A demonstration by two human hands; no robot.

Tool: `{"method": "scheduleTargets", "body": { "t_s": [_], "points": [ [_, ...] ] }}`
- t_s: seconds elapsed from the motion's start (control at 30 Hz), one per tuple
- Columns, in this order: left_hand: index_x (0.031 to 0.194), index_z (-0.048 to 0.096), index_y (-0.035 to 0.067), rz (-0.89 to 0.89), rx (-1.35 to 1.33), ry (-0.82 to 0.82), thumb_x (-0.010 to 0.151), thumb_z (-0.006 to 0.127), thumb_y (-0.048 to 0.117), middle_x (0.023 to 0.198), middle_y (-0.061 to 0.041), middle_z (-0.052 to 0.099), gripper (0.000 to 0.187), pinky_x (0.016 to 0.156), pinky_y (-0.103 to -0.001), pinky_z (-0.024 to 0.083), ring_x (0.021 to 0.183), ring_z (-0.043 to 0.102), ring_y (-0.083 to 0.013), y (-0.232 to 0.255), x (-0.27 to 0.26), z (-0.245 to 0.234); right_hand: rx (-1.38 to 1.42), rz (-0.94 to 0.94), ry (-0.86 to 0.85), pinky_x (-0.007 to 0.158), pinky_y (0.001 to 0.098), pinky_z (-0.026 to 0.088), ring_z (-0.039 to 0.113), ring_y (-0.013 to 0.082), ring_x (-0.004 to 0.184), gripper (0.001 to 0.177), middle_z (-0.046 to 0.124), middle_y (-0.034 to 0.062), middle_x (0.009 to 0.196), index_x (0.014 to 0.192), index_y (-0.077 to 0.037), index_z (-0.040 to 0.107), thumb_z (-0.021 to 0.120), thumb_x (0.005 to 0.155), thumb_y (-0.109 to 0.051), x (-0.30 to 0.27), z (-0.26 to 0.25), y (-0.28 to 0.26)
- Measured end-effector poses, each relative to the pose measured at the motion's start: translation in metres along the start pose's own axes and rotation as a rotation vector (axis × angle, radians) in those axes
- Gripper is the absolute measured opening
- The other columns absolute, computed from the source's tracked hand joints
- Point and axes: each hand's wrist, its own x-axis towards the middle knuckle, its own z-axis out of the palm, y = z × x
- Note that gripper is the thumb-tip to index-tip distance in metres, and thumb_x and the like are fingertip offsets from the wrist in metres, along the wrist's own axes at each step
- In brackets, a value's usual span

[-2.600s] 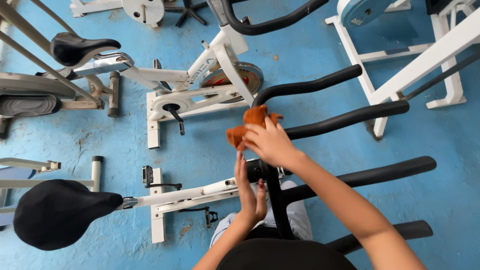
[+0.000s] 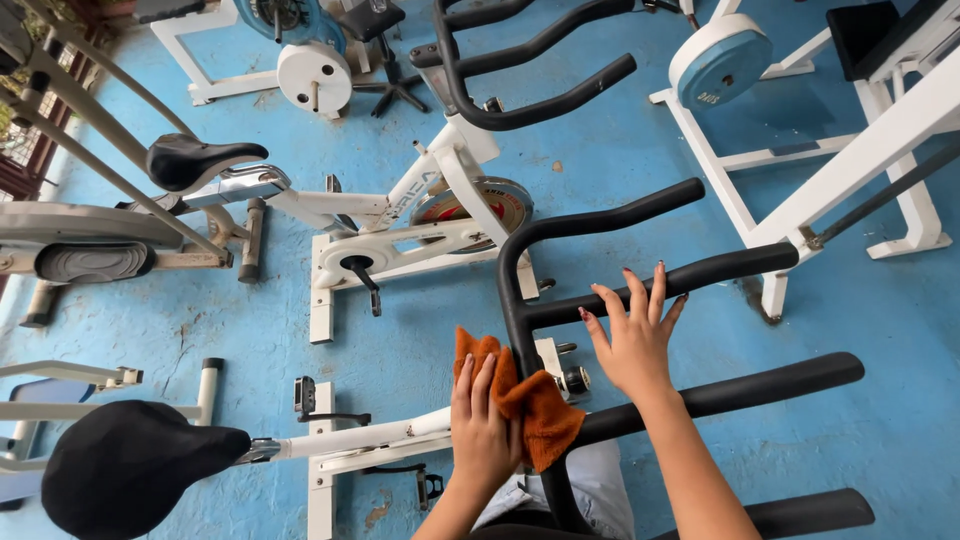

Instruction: The person is seen cleaning gym equipment with a cloth.

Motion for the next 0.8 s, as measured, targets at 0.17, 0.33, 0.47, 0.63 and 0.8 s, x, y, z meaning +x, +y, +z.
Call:
{"method": "scheduleTargets", "body": {
  "t_s": [0.17,0.33,0.47,0.63,0.8],
  "points": [
    [0.116,0.063,0.003,-0.189,0.036,-0.207,0.093,0.051,0.026,0.104,-0.015,0.067,0.035,0.066,-0.043,0.052,0.09,0.062,-0.0342,-0.026,0.046,0.016,0.008,-0.005,0.008,0.113,0.081,0.013,0.009,0.0471,0.157,0.043,0.042,0.0189,0.151,0.132,-0.019,0.064,0.047,0.104,-0.047,-0.001,0.001,0.002],
    [0.074,0.052,0.003,-0.658,-0.076,-0.805,0.098,0.034,0.043,0.082,-0.019,0.066,0.05,0.071,-0.051,0.046,0.075,0.061,-0.0391,-0.057,0.091,0.021,0.011,-0.016,0.01,0.114,0.0808,0.012,0.008,0.0479,0.157,0.041,0.042,0.0193,0.15,0.131,-0.019,0.064,0.048,0.104,-0.045,0.0,0.002,0.003],
    [0.067,0.057,0.005,-0.515,0.032,-0.601,0.102,0.038,0.04,0.069,-0.013,0.065,0.053,0.056,-0.049,0.047,0.063,0.062,-0.0352,-0.036,0.064,0.019,0.011,-0.003,0.001,0.114,0.08,0.011,0.007,0.0483,0.157,0.04,0.041,0.0195,0.151,0.132,-0.02,0.063,0.048,0.104,-0.045,0.0,0.002,0.002],
    [0.121,0.061,-0.002,-0.231,0.198,-0.304,0.098,0.049,0.03,0.125,-0.021,0.064,0.041,0.096,-0.05,0.05,0.123,0.056,-0.0403,-0.014,0.029,0.011,0.013,0.003,-0.016,0.114,0.081,0.011,0.007,0.048,0.157,0.04,0.04,0.0184,0.152,0.132,-0.02,0.062,0.049,0.103,-0.043,0.0,0.004,0.002],
    [0.134,0.055,-0.004,-0.116,0.222,-0.17,0.093,0.054,0.028,0.132,-0.022,0.06,0.052,0.098,-0.051,0.044,0.124,0.052,-0.0423,-0.021,0.014,0.023,0.052,-0.02,-0.018,0.113,0.0731,0.026,0.005,0.0483,0.157,0.042,0.041,0.0211,0.153,0.135,-0.017,0.062,0.05,0.103,-0.042,0.001,-0.002,0.002]
  ]
}}
